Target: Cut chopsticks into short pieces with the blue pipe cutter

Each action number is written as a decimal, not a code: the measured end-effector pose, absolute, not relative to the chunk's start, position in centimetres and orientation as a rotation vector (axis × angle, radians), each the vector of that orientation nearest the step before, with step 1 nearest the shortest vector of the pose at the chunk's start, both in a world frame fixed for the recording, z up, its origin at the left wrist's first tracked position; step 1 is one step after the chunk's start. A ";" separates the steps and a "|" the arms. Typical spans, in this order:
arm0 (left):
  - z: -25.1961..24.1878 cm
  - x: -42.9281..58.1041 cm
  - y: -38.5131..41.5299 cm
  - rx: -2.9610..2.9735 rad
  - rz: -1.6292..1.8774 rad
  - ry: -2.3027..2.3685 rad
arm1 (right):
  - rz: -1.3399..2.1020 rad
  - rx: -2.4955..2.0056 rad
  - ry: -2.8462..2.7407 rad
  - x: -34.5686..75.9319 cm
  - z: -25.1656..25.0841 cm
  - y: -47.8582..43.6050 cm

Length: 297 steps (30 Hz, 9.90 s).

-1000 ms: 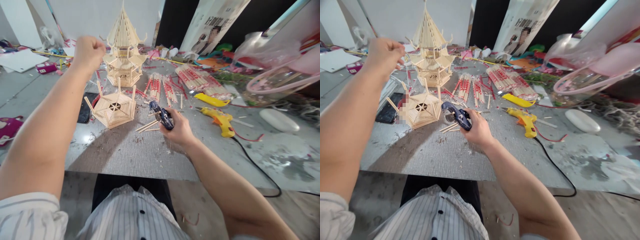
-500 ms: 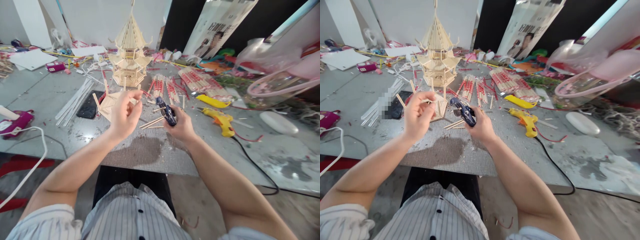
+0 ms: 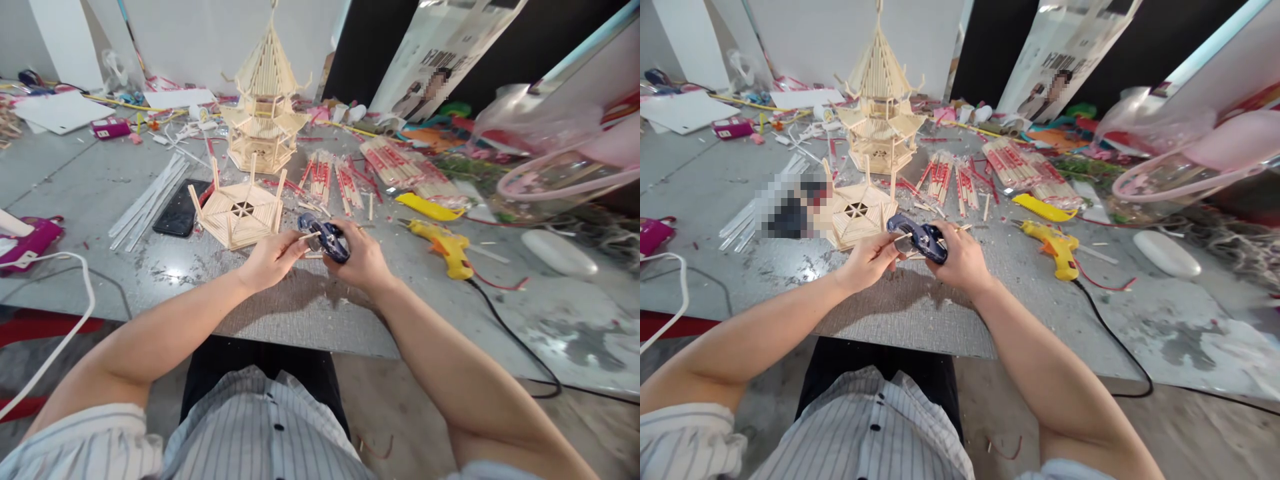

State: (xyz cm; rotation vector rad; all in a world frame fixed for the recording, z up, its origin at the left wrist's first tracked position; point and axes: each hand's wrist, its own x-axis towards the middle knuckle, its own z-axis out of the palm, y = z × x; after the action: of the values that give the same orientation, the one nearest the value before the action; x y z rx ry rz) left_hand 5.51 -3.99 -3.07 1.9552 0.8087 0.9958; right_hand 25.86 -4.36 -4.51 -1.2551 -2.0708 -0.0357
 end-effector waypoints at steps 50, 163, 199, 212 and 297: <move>-3.0 5.3 -3.0 2.090 1.083 0.898 | 0.010 -1.891 -2.227 24.4 -1.8 -5.9; -3.0 5.1 -2.6 2.085 0.976 1.098 | -0.032 -2.110 -2.033 24.6 -1.8 -4.9; -2.5 5.2 -2.3 1.952 0.644 1.156 | -0.007 -1.913 -1.998 26.2 -2.7 -3.9; -3.1 4.9 -2.0 2.495 0.367 1.529 | 0.028 -1.974 -1.920 26.7 -2.8 -3.4; -2.5 4.9 -2.1 2.496 0.362 1.204 | 0.017 -2.346 -1.887 28.4 -3.5 -2.0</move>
State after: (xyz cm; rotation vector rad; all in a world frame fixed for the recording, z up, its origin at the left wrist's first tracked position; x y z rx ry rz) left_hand 4.89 -2.07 -2.49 2.4958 1.2041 0.3618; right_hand 28.37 -2.01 -3.48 -2.3457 -1.8869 0.0168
